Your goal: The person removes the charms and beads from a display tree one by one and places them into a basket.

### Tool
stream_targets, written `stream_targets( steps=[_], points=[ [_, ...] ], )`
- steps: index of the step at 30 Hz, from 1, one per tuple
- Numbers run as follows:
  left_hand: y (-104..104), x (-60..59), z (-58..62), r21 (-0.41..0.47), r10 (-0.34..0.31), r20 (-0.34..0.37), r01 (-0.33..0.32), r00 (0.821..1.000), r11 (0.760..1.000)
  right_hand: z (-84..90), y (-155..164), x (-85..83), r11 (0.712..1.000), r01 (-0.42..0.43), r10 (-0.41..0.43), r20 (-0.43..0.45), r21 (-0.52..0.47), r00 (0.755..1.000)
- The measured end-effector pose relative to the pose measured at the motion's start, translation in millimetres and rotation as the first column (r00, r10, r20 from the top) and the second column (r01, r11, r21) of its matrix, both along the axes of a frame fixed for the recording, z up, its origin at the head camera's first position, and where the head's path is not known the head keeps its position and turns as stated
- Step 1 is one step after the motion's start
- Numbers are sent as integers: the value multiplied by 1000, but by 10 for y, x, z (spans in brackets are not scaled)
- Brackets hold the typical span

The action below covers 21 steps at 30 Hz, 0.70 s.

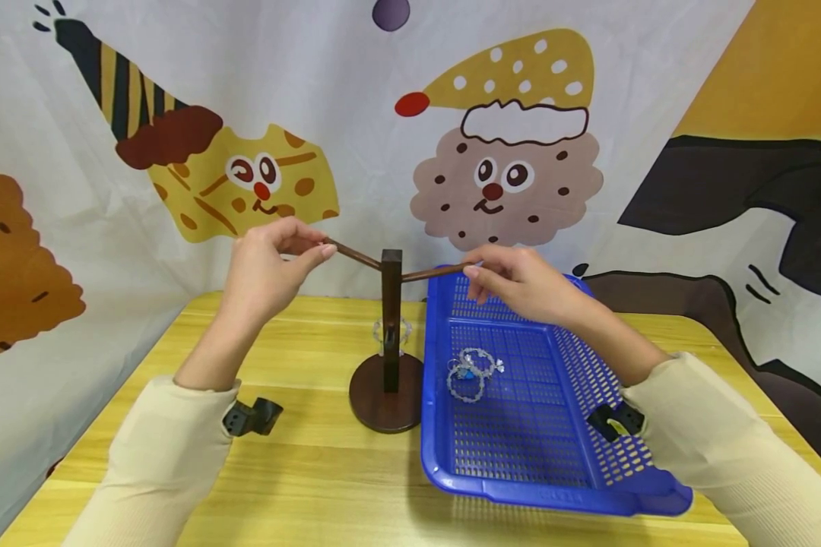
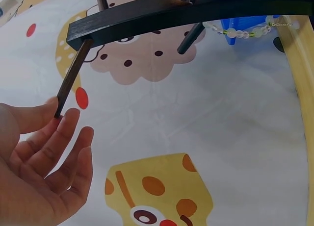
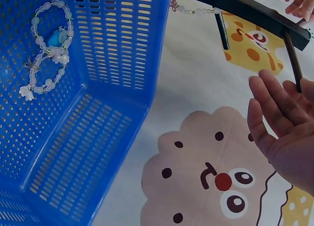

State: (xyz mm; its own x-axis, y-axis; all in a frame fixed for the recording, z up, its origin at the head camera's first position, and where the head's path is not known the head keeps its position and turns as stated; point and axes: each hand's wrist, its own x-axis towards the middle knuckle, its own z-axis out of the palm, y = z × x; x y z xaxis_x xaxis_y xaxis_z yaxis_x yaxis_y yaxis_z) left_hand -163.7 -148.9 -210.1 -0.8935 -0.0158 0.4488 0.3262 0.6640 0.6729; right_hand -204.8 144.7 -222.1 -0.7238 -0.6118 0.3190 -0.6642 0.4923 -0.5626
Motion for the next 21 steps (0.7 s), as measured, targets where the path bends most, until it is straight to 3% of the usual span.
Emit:
stream_targets(
  steps=[7, 21],
  points=[
    [6, 36, -102, -10, -33, 45, 33, 998, 999, 9, 11, 8, 1000, 5, -5, 4, 10, 1000],
    [117, 163, -505, -52, -165, 74, 169, 983, 984, -3, 10, -2, 1000, 3, -3, -7, 13, 1000]
  ],
)
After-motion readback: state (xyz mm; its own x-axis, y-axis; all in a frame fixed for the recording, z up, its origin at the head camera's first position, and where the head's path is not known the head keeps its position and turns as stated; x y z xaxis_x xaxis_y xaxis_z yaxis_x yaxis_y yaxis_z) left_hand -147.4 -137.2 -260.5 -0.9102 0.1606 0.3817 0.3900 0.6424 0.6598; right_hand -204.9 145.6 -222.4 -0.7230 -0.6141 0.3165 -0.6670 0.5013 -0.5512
